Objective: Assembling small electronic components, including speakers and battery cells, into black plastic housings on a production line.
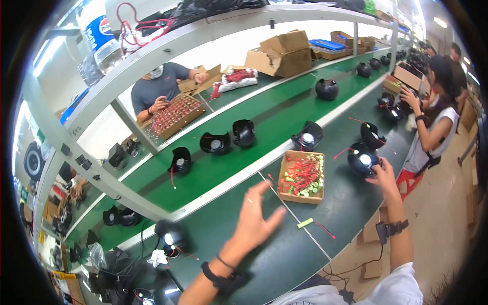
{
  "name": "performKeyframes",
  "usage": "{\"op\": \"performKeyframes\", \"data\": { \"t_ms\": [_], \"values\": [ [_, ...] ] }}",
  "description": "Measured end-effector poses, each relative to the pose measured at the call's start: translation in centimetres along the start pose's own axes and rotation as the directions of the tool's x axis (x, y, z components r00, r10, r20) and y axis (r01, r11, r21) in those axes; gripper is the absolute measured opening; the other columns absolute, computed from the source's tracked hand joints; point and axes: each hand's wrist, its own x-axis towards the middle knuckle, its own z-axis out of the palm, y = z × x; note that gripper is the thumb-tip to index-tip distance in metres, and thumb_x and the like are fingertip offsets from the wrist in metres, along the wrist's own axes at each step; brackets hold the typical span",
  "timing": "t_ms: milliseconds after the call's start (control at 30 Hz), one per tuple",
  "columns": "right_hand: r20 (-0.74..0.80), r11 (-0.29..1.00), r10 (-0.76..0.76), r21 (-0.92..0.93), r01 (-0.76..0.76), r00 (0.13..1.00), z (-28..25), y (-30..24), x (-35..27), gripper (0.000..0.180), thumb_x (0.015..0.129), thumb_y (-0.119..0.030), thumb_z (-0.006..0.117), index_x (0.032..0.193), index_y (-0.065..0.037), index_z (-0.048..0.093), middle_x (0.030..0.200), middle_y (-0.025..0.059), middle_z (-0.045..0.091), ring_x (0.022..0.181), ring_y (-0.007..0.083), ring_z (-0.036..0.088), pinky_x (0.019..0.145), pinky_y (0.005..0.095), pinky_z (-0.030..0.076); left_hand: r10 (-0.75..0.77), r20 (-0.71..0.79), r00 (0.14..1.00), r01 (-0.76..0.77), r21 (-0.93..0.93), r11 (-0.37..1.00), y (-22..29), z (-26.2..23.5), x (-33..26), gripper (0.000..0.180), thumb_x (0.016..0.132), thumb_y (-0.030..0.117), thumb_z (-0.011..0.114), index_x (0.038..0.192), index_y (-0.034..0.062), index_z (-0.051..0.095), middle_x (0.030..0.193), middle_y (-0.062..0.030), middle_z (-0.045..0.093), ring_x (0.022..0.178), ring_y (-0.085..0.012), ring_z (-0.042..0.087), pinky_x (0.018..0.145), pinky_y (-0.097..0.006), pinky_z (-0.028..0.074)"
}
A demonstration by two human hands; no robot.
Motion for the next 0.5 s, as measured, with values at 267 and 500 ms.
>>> {"op": "performKeyframes", "data": {
  "t_ms": [267, 500],
  "values": [
    [-0.337, 0.812, -0.419, -0.556, 0.181, 0.844, 0.6, 6.0, 2.4, 0.077, 0.106, -0.043, 0.066, 0.163, -0.003, 0.035, 0.148, 0.0237, 0.05, 0.13, 0.0348, 0.057, 0.11, 0.0477, 0.048, -0.732, -0.41, 0.544, 0.637, -0.366, 0.678, -22.7, -6.1, 13.1, 0.086, 0.094, 0.041, 0.078, 0.149, -0.01, 0.036, 0.141, -0.0325, 0.056, 0.111, -0.0375, 0.071, 0.083, -0.042, 0.063],
    [0.318, 0.685, -0.545, -0.364, 0.631, 0.776, 15.3, -9.8, -10.5, 0.05, 0.086, -0.004, 0.077, 0.133, 0.0, 0.061, 0.127, 0.0155, 0.067, 0.109, 0.0262, 0.068, 0.092, 0.039, 0.054, -0.815, -0.447, 0.37, 0.685, -0.461, 0.564, -27.4, -4.8, 16.9, 0.077, 0.101, 0.022, 0.068, 0.154, -0.0085, 0.022, 0.145, -0.0326, 0.051, 0.111, -0.0401, 0.072, 0.072, -0.04, 0.072]
  ]
}}
